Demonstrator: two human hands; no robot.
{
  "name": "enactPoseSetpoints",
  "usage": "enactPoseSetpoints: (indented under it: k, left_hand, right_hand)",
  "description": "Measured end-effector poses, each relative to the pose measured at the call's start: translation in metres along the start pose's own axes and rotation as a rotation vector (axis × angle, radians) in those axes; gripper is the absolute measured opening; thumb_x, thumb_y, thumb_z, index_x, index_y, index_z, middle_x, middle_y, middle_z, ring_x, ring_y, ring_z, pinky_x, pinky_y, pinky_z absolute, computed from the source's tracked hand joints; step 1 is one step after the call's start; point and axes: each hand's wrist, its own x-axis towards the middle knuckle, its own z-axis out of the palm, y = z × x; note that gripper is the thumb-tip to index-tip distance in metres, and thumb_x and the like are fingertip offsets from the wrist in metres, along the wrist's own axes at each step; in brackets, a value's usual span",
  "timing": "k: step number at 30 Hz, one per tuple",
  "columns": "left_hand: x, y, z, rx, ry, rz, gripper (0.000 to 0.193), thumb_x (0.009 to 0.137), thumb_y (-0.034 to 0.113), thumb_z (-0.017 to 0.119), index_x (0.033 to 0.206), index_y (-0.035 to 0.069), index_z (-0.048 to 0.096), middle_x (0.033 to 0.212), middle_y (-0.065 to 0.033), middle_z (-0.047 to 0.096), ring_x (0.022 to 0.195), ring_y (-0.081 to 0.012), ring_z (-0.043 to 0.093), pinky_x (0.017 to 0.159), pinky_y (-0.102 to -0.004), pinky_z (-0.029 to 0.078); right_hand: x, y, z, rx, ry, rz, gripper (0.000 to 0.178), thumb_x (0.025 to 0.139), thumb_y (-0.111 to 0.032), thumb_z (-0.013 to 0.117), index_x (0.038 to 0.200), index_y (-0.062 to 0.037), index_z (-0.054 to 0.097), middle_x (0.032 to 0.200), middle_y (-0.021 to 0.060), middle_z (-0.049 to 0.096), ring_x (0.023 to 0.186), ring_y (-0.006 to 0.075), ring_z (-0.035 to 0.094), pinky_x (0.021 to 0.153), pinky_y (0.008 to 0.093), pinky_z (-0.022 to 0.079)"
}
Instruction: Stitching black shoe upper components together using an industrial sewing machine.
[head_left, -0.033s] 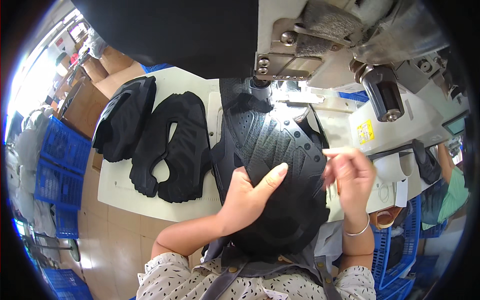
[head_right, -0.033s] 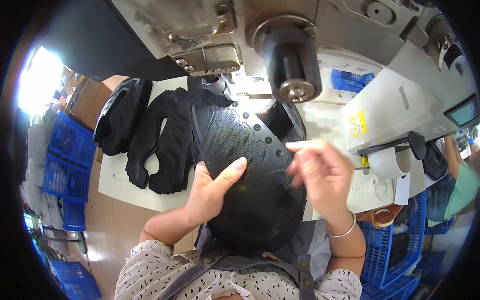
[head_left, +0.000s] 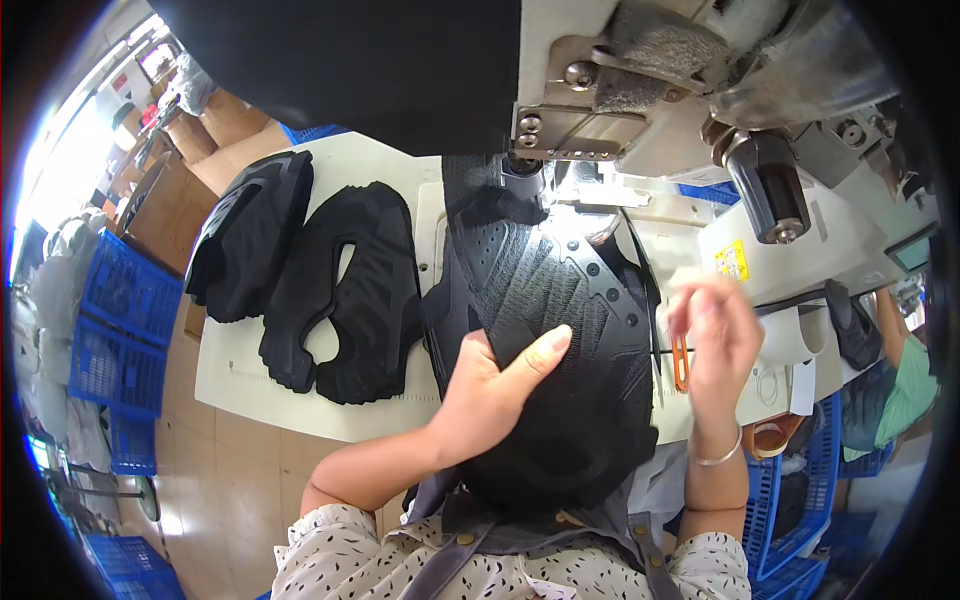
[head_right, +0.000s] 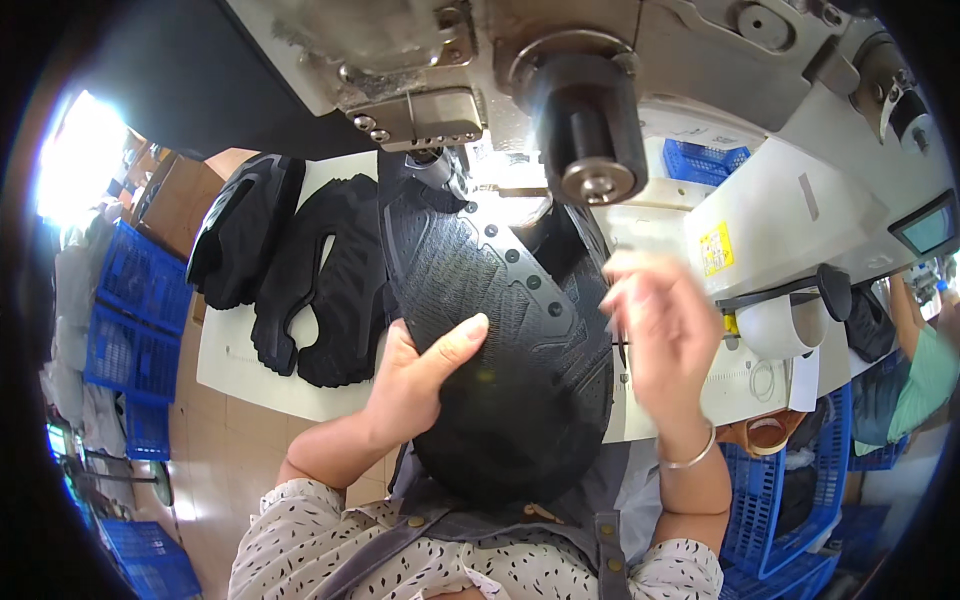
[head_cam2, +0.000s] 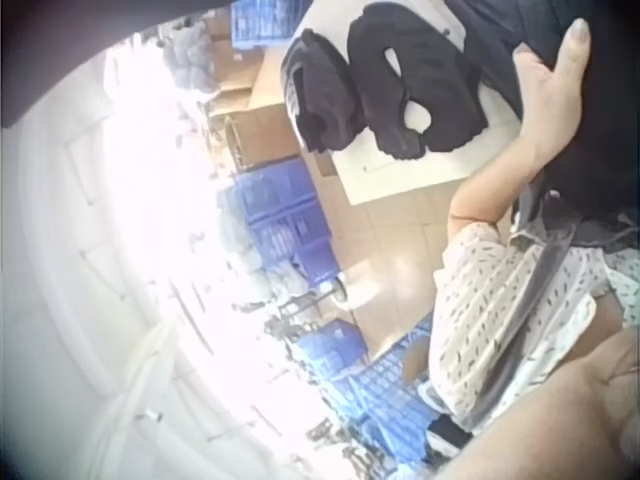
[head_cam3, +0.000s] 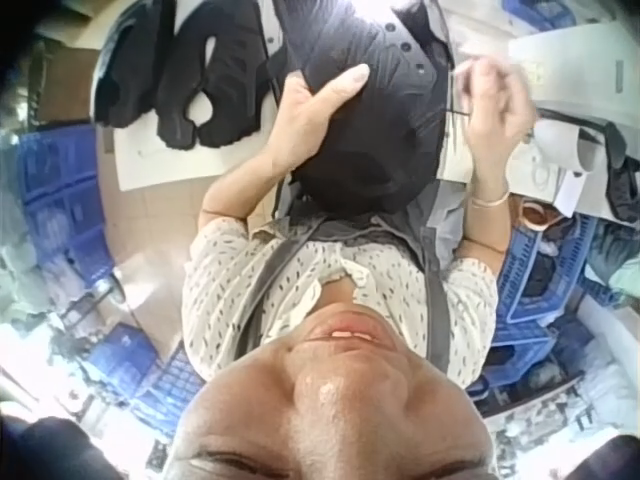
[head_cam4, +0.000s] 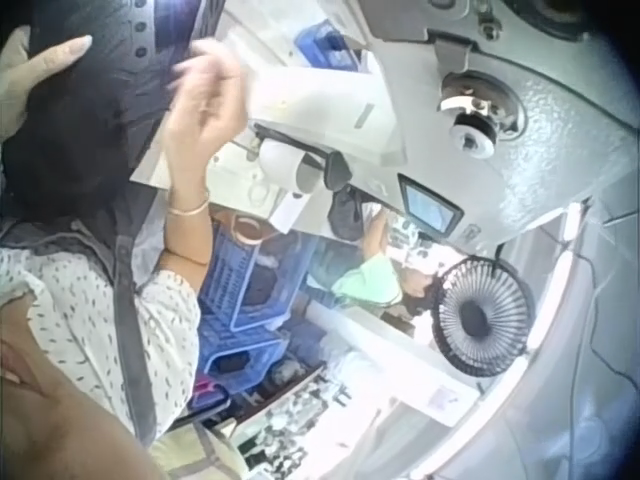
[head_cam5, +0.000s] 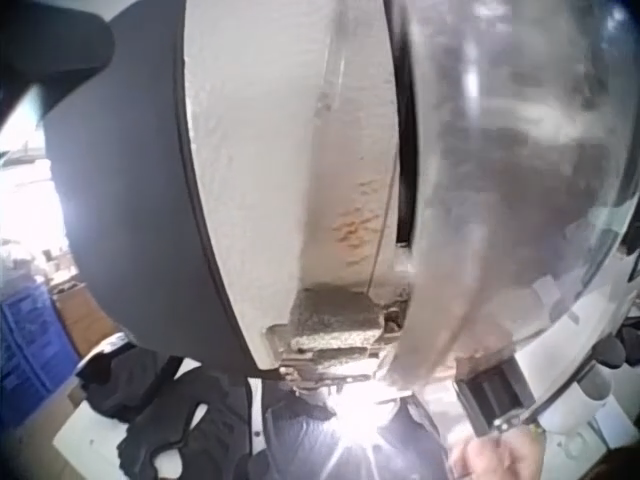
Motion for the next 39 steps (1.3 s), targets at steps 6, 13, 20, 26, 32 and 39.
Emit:
enactPoseSetpoints:
  k: [6, 13, 20, 26, 32, 39]
  left_hand:
    - [0.004, 0.016, -0.024, -0.121, -0.081, -0.092, 0.022, 0.085, 0.010, 0.058, 0.102, -0.004, 0.057, 0.094, -0.0076, 0.063, 0.082, -0.0118, 0.059, 0.075, -0.0261, 0.049]
    - [0.013, 0.032, -0.042, 0.016, -0.146, -0.107, 0.027, 0.083, 0.010, 0.060, 0.105, -0.004, 0.055, 0.095, -0.0080, 0.062, 0.085, -0.0129, 0.060, 0.078, -0.0262, 0.048]
    - [0.003, 0.029, -0.049, 0.012, -0.057, -0.135, 0.029, 0.082, 0.014, 0.062, 0.104, -0.004, 0.057, 0.097, -0.0072, 0.062, 0.086, -0.0124, 0.058, 0.078, -0.0263, 0.048]
    - [-0.032, 0.002, -0.035, 0.049, 0.163, 0.056, 0.024, 0.083, 0.006, 0.060, 0.103, -0.005, 0.056, 0.092, -0.0098, 0.063, 0.078, -0.0153, 0.061, 0.072, -0.0268, 0.050]
    - [-0.020, 0.011, -0.044, 0.188, 0.100, 0.196, 0.020, 0.084, 0.012, 0.061, 0.095, -0.004, 0.059, 0.085, -0.0034, 0.063, 0.071, -0.0075, 0.056, 0.066, -0.0223, 0.047]
    - [0.000, 0.029, -0.045, 0.134, 0.138, 0.161, 0.015, 0.083, 0.011, 0.061, 0.088, -0.003, 0.060, 0.080, -0.0026, 0.062, 0.070, -0.0067, 0.057, 0.063, -0.0207, 0.047]
  right_hand:
    - [0.061, 0.063, 0.000, 0.006, -0.107, 0.055, 0.034, 0.080, -0.011, 0.057, 0.111, 0.0003, 0.047, 0.097, 0.0013, 0.053, 0.093, 0.0091, 0.047, 0.083, 0.0212, 0.036]
    - [0.039, 0.021, -0.013, 0.407, -0.221, 0.209, 0.065, 0.076, -0.019, 0.064, 0.126, 0.0073, 0.033, 0.118, 0.0126, 0.049, 0.108, 0.0169, 0.048, 0.095, 0.0289, 0.036]
    - [-0.025, -0.001, -0.001, 0.536, -0.203, 0.337, 0.065, 0.077, -0.010, 0.066, 0.130, 0.0047, 0.030, 0.119, 0.0113, 0.049, 0.110, 0.0178, 0.047, 0.097, 0.0302, 0.035]
    - [-0.060, -0.011, 0.023, 0.242, 0.184, 0.193, 0.041, 0.086, -0.011, 0.055, 0.120, 0.0088, 0.043, 0.110, 0.0111, 0.055, 0.098, 0.0152, 0.051, 0.089, 0.0260, 0.037]
    - [-0.056, -0.011, 0.016, 0.140, 0.269, 0.194, 0.027, 0.088, -0.012, 0.054, 0.108, 0.0064, 0.054, 0.088, 0.0028, 0.057, 0.074, 0.0060, 0.047, 0.067, 0.0178, 0.038]
    - [-0.038, -0.005, 0.022, 0.134, 0.269, 0.158, 0.021, 0.088, -0.013, 0.054, 0.101, 0.0042, 0.055, 0.075, -0.0037, 0.051, 0.062, 0.0016, 0.038, 0.055, 0.0155, 0.030]
